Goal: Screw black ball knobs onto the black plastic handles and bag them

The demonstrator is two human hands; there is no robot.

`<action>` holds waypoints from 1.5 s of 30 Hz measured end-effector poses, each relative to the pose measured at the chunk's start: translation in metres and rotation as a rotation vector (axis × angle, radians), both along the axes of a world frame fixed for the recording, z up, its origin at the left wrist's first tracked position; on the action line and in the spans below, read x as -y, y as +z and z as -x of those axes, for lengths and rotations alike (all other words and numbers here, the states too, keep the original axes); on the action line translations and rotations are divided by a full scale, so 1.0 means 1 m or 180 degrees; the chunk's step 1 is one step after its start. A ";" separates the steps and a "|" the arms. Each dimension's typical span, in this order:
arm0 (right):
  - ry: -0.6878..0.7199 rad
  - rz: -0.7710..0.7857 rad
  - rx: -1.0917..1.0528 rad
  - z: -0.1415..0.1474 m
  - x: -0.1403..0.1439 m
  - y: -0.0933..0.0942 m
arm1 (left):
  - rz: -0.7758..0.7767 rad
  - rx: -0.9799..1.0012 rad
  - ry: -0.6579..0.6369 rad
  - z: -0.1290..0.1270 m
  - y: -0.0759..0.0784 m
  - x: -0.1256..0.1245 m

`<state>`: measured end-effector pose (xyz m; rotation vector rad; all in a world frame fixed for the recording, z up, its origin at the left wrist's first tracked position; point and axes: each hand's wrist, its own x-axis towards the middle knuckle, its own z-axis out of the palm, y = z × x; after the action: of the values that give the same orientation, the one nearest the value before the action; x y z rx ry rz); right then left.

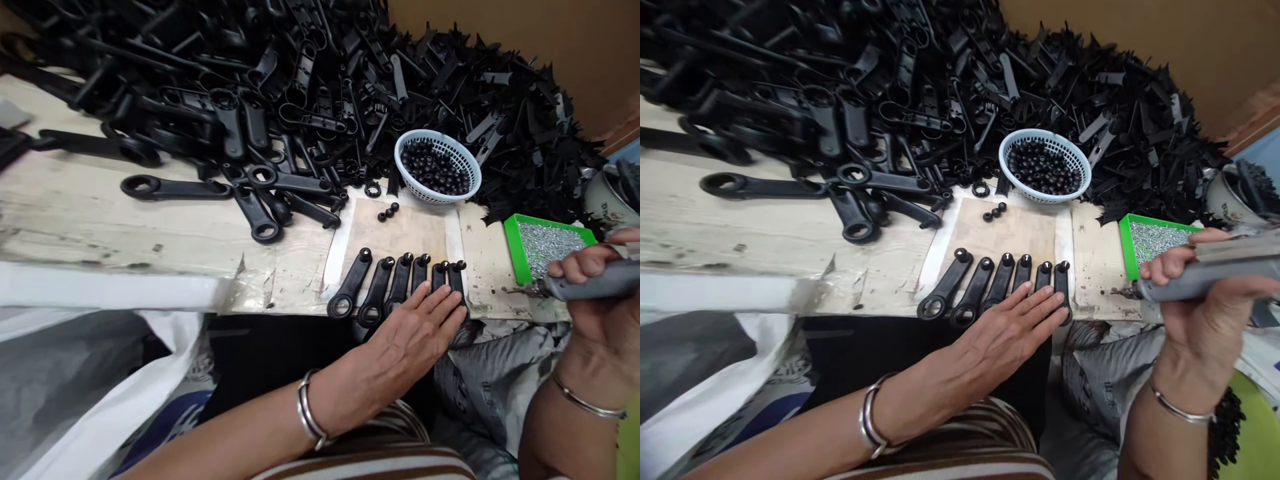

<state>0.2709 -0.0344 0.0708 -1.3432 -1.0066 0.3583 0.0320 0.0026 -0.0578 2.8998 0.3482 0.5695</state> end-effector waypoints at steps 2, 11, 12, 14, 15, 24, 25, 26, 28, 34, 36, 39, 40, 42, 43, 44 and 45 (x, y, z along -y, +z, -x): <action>-0.0010 -0.0071 -0.0167 0.021 -0.015 -0.003 | 0.0005 0.0001 0.0009 -0.001 0.000 0.001; -0.0025 -0.0391 0.0480 0.062 -0.051 -0.010 | 0.0019 0.0104 0.0106 -0.007 0.000 0.004; 0.0017 -0.0416 0.0482 0.063 -0.052 -0.010 | 0.0016 0.0092 0.0121 -0.007 0.002 0.004; 0.0122 -0.0506 0.0308 0.064 -0.053 -0.011 | 0.0018 0.0078 0.0138 -0.008 0.006 0.003; 0.0150 -0.0543 0.0177 0.064 -0.053 -0.011 | 0.0024 0.0073 0.0140 -0.008 0.008 0.003; -0.0178 -0.0416 0.0337 0.057 -0.046 -0.013 | -0.0125 0.0111 0.0181 -0.012 0.020 -0.002; -0.0208 -0.0374 0.0308 0.057 -0.045 -0.013 | -0.0148 0.0109 0.0179 -0.012 0.021 -0.002; -0.0213 -0.0376 0.0221 0.057 -0.044 -0.014 | -0.0170 0.0089 0.0172 -0.012 0.021 -0.002; -0.0143 -0.0549 -0.0069 0.058 -0.043 -0.014 | -0.0230 0.0025 0.0144 -0.011 0.023 -0.002; 0.0201 -0.0987 -0.0617 0.061 -0.043 -0.015 | -0.0406 -0.0079 0.0190 -0.009 0.021 0.003; 0.0222 -0.1054 -0.0673 0.062 -0.043 -0.015 | -0.0409 -0.0116 0.0157 -0.008 0.021 0.005; 0.0275 -0.1062 -0.0744 0.063 -0.042 -0.014 | -0.0415 -0.0135 0.0162 -0.007 0.021 0.006; 0.0274 -0.1047 -0.0761 0.063 -0.042 -0.014 | -0.0427 -0.0132 0.0177 -0.007 0.021 0.006; 0.0250 -0.1015 -0.0775 0.064 -0.041 -0.014 | -0.0456 -0.0120 0.0176 -0.007 0.022 0.006; 0.0244 -0.1024 -0.0771 0.065 -0.041 -0.014 | -0.0463 -0.0109 0.0168 -0.007 0.022 0.006; 0.0256 -0.1030 -0.0754 0.065 -0.041 -0.014 | -0.0462 -0.0090 0.0160 -0.007 0.023 0.006; 0.0278 -0.1042 -0.0729 0.065 -0.042 -0.013 | -0.0451 -0.0072 0.0158 -0.007 0.023 0.006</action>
<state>0.2060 0.0073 0.0573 -0.9427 -0.8893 0.3852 0.0393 -0.0029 -0.0346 3.0430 0.3995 0.5924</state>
